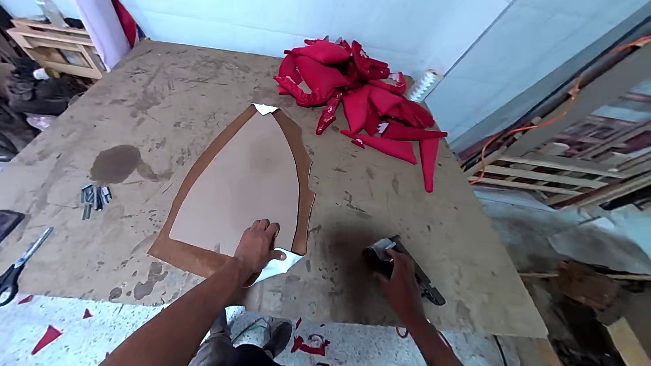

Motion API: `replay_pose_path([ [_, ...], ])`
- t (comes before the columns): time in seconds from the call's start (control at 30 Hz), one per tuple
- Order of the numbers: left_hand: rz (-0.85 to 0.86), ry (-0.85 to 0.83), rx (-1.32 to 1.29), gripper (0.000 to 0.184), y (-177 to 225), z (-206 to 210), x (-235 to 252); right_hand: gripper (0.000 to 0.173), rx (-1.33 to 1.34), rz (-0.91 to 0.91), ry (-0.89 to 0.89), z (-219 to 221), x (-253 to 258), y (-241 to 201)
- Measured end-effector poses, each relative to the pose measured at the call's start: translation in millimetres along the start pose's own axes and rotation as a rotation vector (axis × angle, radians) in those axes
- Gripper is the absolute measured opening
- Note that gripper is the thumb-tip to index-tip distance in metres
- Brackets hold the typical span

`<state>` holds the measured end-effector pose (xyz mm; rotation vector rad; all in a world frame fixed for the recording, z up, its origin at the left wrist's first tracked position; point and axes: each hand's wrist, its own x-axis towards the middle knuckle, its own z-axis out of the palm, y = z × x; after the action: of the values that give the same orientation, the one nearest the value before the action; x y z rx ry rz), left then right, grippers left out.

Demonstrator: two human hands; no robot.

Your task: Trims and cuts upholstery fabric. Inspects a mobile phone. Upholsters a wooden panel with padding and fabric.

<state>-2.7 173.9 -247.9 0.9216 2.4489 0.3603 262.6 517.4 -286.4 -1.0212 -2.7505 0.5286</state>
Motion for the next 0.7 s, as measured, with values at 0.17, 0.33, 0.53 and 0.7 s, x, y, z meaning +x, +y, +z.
replay_pose_path([
  [0.17, 0.040, 0.027, -0.023, 0.065, -4, -4, -3, 0.062, -0.065, 0.270, -0.145, -17, 2, -29],
  [0.33, 0.090, 0.038, -0.025, 0.061, -14, -4, -3, 0.046, 0.197, 0.230, -0.437, -54, -66, -162],
  [0.53, 0.109, 0.046, -0.041, 0.064, -16, -15, -1, 0.043, 0.231, 0.148, -0.585, -27, -78, -257],
  [0.7, 0.131, 0.034, -0.041, 0.062, -25, -11, 0, 0.039, 0.123, 0.186, -0.609, -20, -72, -282],
])
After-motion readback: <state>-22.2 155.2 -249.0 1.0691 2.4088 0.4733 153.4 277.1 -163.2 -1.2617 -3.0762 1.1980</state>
